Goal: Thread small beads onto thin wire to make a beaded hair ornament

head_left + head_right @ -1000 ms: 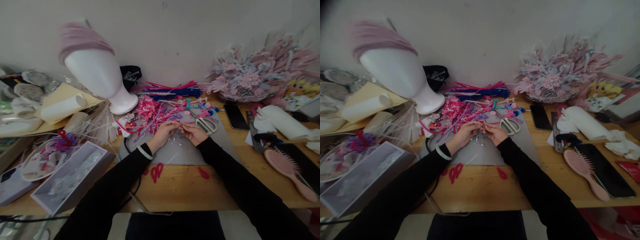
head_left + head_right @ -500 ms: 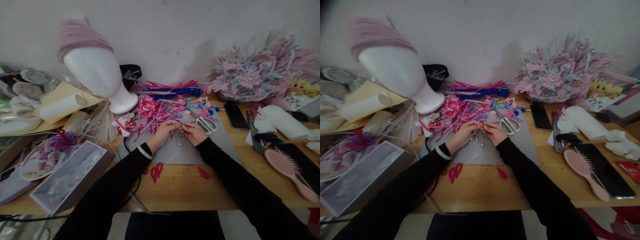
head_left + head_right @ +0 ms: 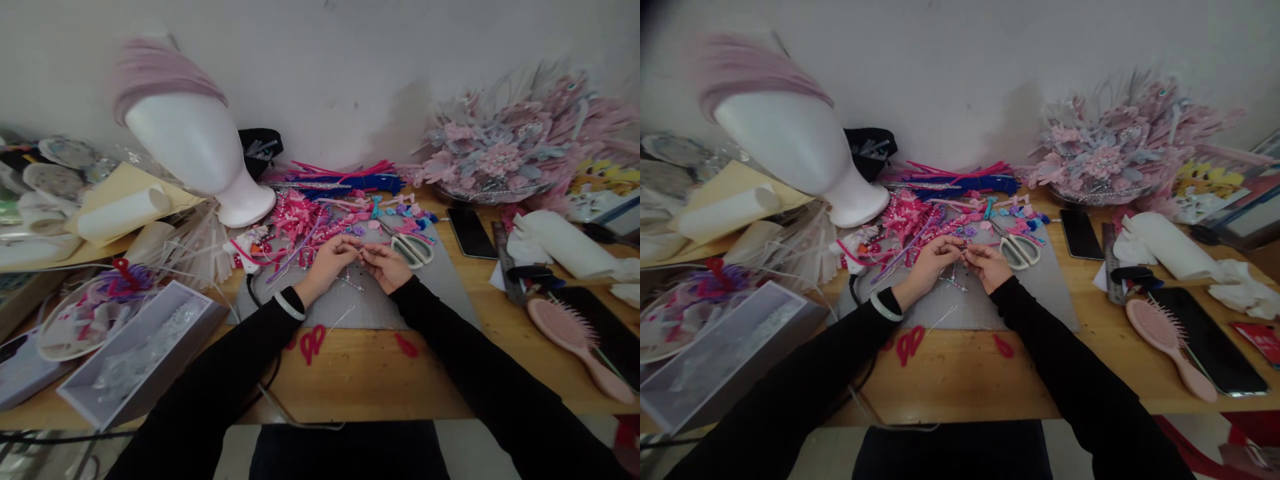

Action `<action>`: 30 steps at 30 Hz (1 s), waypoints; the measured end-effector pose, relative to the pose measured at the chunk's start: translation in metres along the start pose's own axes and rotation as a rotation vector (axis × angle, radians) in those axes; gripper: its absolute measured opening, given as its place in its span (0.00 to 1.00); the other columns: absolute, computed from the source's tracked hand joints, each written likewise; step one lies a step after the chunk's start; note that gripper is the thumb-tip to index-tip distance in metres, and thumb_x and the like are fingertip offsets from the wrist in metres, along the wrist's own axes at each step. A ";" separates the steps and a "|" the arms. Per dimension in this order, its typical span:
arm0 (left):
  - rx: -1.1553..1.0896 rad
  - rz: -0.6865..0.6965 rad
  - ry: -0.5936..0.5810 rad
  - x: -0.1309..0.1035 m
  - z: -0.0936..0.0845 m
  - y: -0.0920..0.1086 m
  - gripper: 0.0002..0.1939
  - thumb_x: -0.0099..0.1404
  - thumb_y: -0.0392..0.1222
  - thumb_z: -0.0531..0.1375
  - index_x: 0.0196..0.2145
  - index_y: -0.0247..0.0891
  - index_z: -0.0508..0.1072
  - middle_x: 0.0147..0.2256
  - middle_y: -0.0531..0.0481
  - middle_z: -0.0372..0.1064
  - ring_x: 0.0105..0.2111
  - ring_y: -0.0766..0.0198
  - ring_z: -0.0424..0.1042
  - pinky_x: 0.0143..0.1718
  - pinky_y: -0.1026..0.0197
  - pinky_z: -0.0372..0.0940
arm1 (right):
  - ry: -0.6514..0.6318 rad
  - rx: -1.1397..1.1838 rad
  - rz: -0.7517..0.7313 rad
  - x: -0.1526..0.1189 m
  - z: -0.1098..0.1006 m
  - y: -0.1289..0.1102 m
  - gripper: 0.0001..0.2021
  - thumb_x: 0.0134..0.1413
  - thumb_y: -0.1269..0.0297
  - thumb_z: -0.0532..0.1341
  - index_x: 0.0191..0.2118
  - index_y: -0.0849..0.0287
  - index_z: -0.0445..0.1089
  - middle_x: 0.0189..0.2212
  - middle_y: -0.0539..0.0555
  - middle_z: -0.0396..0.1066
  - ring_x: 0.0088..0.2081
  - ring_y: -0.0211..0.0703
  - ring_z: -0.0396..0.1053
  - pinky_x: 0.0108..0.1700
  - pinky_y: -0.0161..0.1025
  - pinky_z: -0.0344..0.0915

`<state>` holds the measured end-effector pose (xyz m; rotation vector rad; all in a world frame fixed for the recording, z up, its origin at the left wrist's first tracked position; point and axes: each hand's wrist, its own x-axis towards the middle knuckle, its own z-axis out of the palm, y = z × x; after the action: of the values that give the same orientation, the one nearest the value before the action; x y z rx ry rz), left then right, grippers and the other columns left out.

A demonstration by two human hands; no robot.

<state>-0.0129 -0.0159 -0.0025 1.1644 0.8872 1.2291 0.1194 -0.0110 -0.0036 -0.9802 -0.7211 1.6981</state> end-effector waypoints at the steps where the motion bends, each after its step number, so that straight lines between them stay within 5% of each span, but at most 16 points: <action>1: 0.030 0.010 0.001 -0.001 0.000 0.001 0.11 0.49 0.33 0.58 0.33 0.34 0.68 0.22 0.55 0.66 0.23 0.72 0.64 0.28 0.68 0.57 | -0.002 0.003 0.003 0.000 0.000 0.000 0.09 0.28 0.74 0.67 0.22 0.59 0.69 0.20 0.46 0.70 0.23 0.30 0.67 0.28 0.29 0.66; 12: 0.305 0.152 0.003 -0.005 0.002 0.002 0.12 0.52 0.34 0.55 0.37 0.34 0.65 0.25 0.54 0.66 0.25 0.72 0.66 0.28 0.69 0.59 | -0.023 0.030 0.000 -0.001 0.003 -0.001 0.13 0.19 0.70 0.70 0.21 0.59 0.71 0.19 0.45 0.71 0.22 0.29 0.67 0.28 0.28 0.66; 30: 0.349 0.159 0.012 -0.005 0.002 0.004 0.12 0.52 0.34 0.55 0.37 0.34 0.65 0.25 0.53 0.65 0.25 0.71 0.65 0.28 0.68 0.58 | -0.043 -0.115 -0.139 0.000 0.000 0.000 0.12 0.19 0.65 0.70 0.20 0.58 0.72 0.18 0.45 0.71 0.22 0.31 0.67 0.31 0.33 0.66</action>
<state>-0.0125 -0.0217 0.0012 1.5306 1.0626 1.2396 0.1194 -0.0107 -0.0034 -0.9521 -0.9032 1.5742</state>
